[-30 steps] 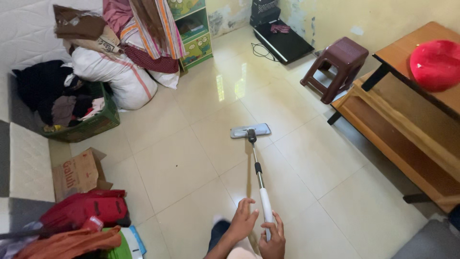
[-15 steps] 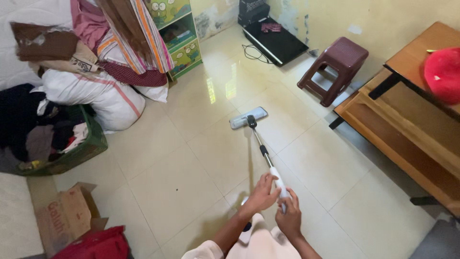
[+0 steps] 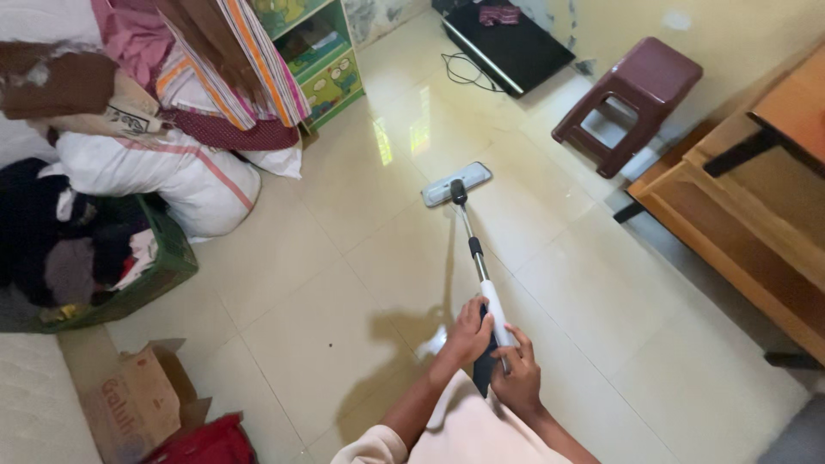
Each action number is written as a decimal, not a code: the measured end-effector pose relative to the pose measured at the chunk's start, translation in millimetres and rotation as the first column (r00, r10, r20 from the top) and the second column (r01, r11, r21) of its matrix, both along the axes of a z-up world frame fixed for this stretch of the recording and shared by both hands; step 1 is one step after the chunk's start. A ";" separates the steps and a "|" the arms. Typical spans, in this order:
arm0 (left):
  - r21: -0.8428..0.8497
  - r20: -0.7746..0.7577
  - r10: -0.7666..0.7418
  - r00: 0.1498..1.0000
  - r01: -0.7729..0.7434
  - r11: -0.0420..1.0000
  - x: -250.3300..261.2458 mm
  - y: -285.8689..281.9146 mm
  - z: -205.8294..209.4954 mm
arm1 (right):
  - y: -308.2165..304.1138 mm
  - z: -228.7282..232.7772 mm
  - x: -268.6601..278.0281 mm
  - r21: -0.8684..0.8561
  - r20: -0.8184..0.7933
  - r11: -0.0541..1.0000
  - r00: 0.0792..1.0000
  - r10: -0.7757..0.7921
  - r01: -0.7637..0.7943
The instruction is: The person cleans the floor using a spray mop, moving it back and forth across the tiles throughout the room.
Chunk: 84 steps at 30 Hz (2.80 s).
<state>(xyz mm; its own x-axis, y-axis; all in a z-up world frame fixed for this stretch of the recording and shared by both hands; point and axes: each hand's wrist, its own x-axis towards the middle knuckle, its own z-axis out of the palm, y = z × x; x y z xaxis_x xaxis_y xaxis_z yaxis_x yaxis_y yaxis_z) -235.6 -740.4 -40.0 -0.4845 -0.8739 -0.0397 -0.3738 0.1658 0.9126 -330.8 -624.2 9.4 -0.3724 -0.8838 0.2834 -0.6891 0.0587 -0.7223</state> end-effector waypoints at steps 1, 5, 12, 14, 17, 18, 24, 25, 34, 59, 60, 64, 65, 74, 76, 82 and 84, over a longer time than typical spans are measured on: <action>-0.033 -0.080 0.018 0.997 -0.021 0.999 -1.7 -8.0 2.9 | -11.9 -3.1 -1.4 -0.025 -0.009 1.000 1.000 0.012 -0.012; 0.103 0.031 0.012 0.999 -0.015 0.995 -1.7 -39.8 28.9 | -59.6 -7.7 -13.6 -0.019 0.003 1.000 1.000 0.011 -0.011; -0.109 0.153 0.090 0.984 -0.074 0.991 -42.0 -119.8 8.0 | -147.3 4.0 -54.3 -0.148 0.018 0.988 0.999 0.048 -0.045; -0.232 0.101 0.154 0.983 -0.128 0.964 -58.5 -148.9 -3.3 | -171.8 2.5 -65.9 -0.178 -0.005 0.982 0.998 0.062 -0.062; -0.307 0.030 0.190 0.981 -0.172 0.936 -87.7 -184.6 -2.7 | -200.0 3.2 -94.3 -0.139 0.013 0.986 0.995 0.098 -0.095; -0.261 0.042 0.168 0.985 -0.152 0.953 -97.0 -195.2 1.4 | -205.3 6.2 -103.2 -0.131 -0.004 0.987 0.996 0.091 -0.091; -0.099 0.017 0.010 1.000 -0.009 0.995 -139.1 -250.5 20.6 | -247.3 14.7 -137.7 -0.202 -0.115 0.979 0.993 -0.020 -0.003; -0.157 0.021 0.019 1.000 -0.015 0.988 -139.3 -255.6 19.4 | -250.7 12.7 -137.5 -0.143 -0.056 0.990 0.998 -0.017 0.008; -0.045 0.093 -0.084 0.992 0.089 0.995 -86.1 -281.6 -26.3 | -306.8 45.8 -85.7 -0.220 -0.051 0.969 0.991 -0.126 0.112; 0.346 0.069 -0.420 0.905 0.373 0.861 174.3 -203.0 -65.2 | -133.6 37.2 144.9 0.562 0.631 0.815 0.565 -0.531 0.139; 0.123 -0.064 -0.485 0.872 0.490 0.863 178.9 -176.9 -62.4 | -96.4 44.5 163.7 0.582 0.613 0.799 0.564 -0.553 0.152; -0.214 -0.044 -0.749 0.661 0.726 0.653 227.7 -127.8 -23.5 | -18.4 61.1 276.6 0.556 0.666 0.808 0.476 -0.575 0.198; -0.201 -0.043 -0.774 0.632 0.753 0.627 236.7 -111.0 -13.8 | 6.4 65.7 301.3 0.578 0.664 0.784 0.428 -0.613 0.227; -0.341 -0.028 -0.732 0.681 0.682 0.647 309.0 -14.1 28.0 | 58.0 124.5 442.2 0.506 0.668 0.677 0.253 -0.700 0.534; -0.250 0.002 -0.780 0.626 0.755 0.606 325.3 -6.4 28.2 | 64.3 127.6 459.3 0.526 0.660 0.660 0.232 -0.714 0.536; -0.124 0.051 -0.777 0.627 0.776 0.618 381.5 -19.2 21.5 | 49.4 94.2 523.5 0.474 0.699 0.683 0.234 -0.676 0.556; -0.195 0.079 -0.763 0.642 0.760 0.620 396.3 -38.6 23.9 | 29.3 89.7 530.8 0.485 0.707 0.692 0.226 -0.670 0.536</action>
<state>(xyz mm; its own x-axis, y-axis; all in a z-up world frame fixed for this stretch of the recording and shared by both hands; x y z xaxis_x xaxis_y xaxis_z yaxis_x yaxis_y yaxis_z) 160.7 -779.0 -16.1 -0.9793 -0.1795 0.0939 -0.0224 0.5568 0.8304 199.9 -594.9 99.2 -0.7880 -0.2852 -0.5456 0.4638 0.3077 -0.8308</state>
